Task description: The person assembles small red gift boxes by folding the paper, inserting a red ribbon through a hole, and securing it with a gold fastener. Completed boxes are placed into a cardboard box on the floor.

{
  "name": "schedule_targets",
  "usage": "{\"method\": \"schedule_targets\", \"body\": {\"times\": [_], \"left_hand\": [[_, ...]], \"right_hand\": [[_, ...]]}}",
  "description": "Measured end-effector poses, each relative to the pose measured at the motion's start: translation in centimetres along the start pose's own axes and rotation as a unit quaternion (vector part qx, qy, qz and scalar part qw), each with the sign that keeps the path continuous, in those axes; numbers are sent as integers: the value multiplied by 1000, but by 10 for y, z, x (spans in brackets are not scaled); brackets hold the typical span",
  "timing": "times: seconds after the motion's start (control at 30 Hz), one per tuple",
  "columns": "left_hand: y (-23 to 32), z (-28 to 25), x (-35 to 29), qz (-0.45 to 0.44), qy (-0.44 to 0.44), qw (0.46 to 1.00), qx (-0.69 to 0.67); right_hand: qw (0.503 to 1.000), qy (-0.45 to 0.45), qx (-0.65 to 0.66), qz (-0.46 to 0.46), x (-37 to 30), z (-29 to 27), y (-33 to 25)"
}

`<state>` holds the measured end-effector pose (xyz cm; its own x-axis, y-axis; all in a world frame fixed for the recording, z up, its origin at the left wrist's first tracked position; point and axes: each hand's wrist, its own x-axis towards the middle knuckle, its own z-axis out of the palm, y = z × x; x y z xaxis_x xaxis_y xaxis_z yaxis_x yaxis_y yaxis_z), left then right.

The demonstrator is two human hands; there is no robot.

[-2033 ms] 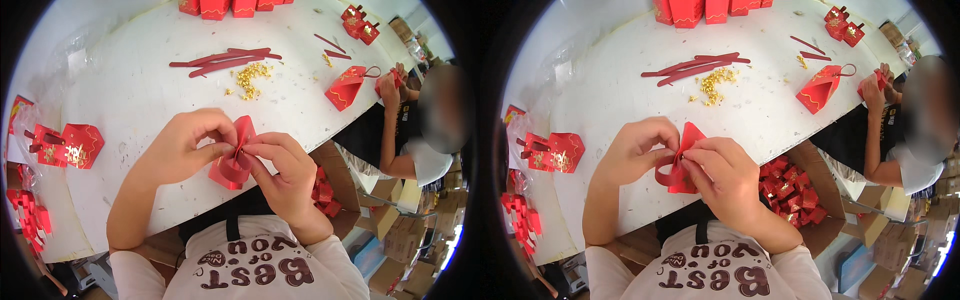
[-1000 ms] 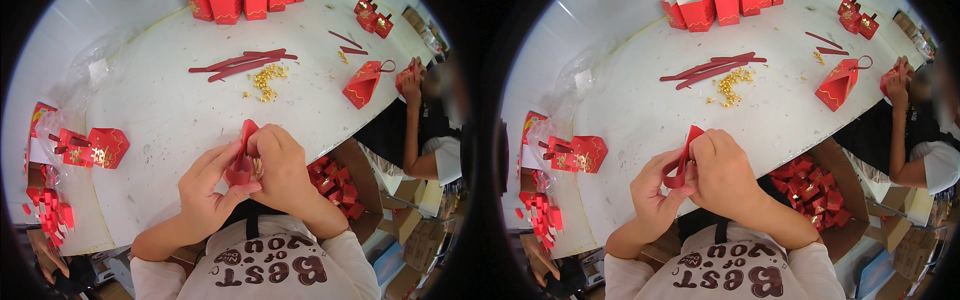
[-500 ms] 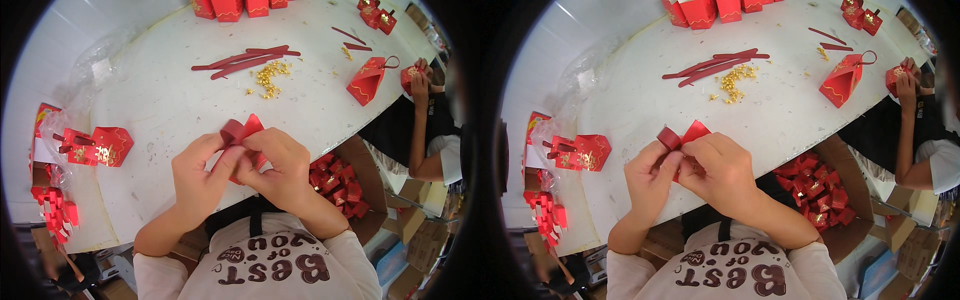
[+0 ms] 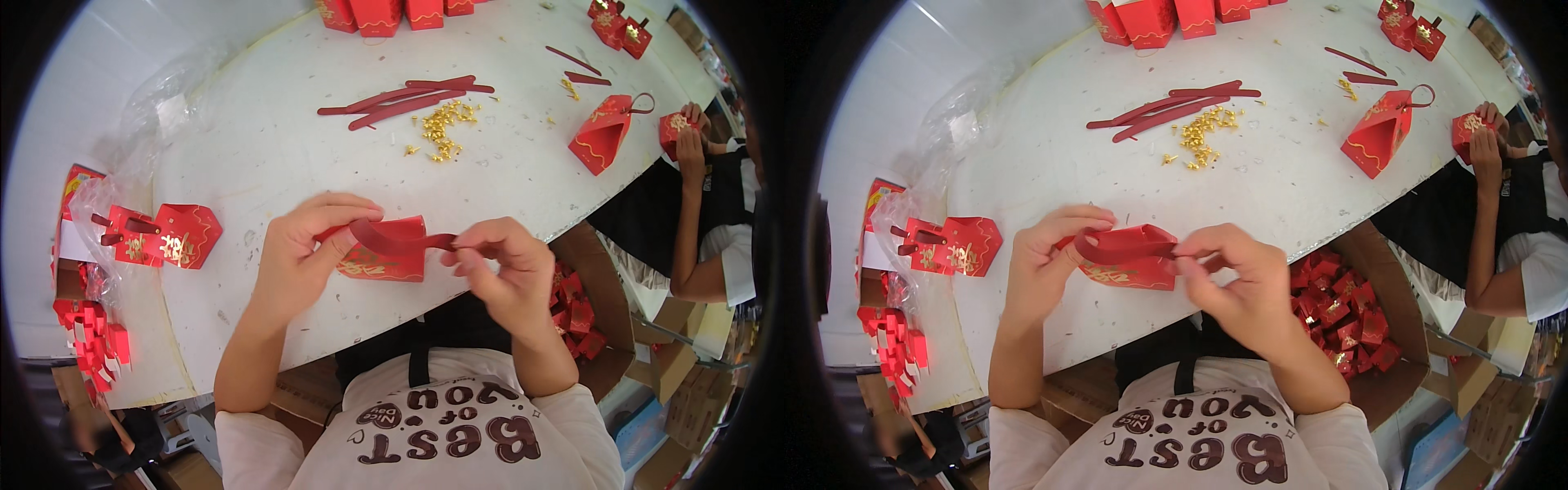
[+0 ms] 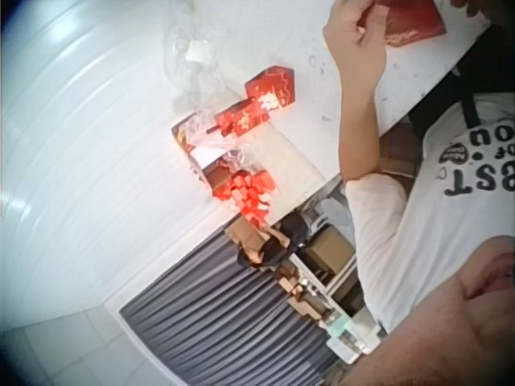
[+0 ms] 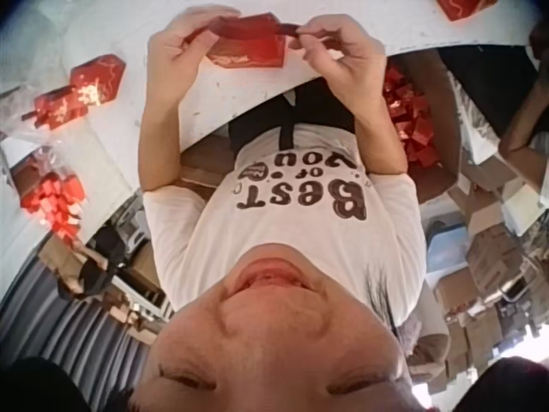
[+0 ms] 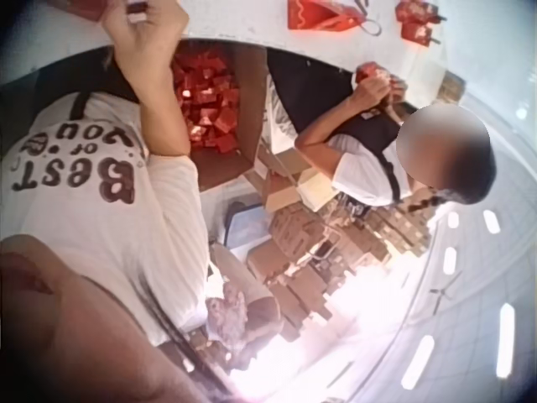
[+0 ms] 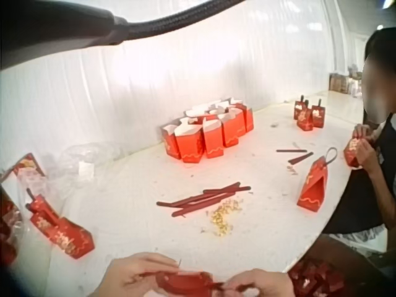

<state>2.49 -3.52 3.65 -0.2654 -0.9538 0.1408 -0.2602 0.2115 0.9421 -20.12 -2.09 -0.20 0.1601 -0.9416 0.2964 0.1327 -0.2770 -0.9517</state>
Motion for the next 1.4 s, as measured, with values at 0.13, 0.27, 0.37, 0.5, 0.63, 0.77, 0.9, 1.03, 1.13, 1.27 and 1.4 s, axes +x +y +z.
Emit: {"method": "schedule_targets", "body": {"times": [0.13, 0.27, 0.37, 0.5, 0.63, 0.77, 0.9, 1.03, 1.13, 1.27, 1.4], "left_hand": [[-7, -20, 10, -7, -62, 997, -38], [-19, -22, 18, -37, -78, 985, -149], [-33, -22, 30, 5, -141, 971, -193], [-33, -30, 34, 32, -214, 951, -221], [-44, -35, 38, 71, -296, 912, -275], [-50, -32, 43, 90, -332, 891, -296], [-52, -29, 40, 64, -315, 887, -332], [-48, -32, 38, 17, -305, 897, -319], [-48, -30, 39, 22, -309, 897, -314], [-47, -30, 41, 22, -321, 894, -311], [-47, -30, 43, -1, -342, 893, -294]], "right_hand": [[993, 17, 98, 69, -10, -33, 4], [996, 48, 78, 18, -5, -39, 13], [999, -8, 48, -2, 5, -14, 7], [991, -96, 97, 4, 22, 6, 6], [964, -136, 213, 82, 23, 23, 0], [957, -181, 216, 73, 22, 29, 8], [960, -181, 205, 64, 21, 34, 8], [967, -190, 163, 40, 24, 36, 13], [965, -201, 149, 78, 25, 37, 9], [973, -197, 94, 72, 26, 37, 6], [971, -215, 68, 77, 31, 33, -1]]}}
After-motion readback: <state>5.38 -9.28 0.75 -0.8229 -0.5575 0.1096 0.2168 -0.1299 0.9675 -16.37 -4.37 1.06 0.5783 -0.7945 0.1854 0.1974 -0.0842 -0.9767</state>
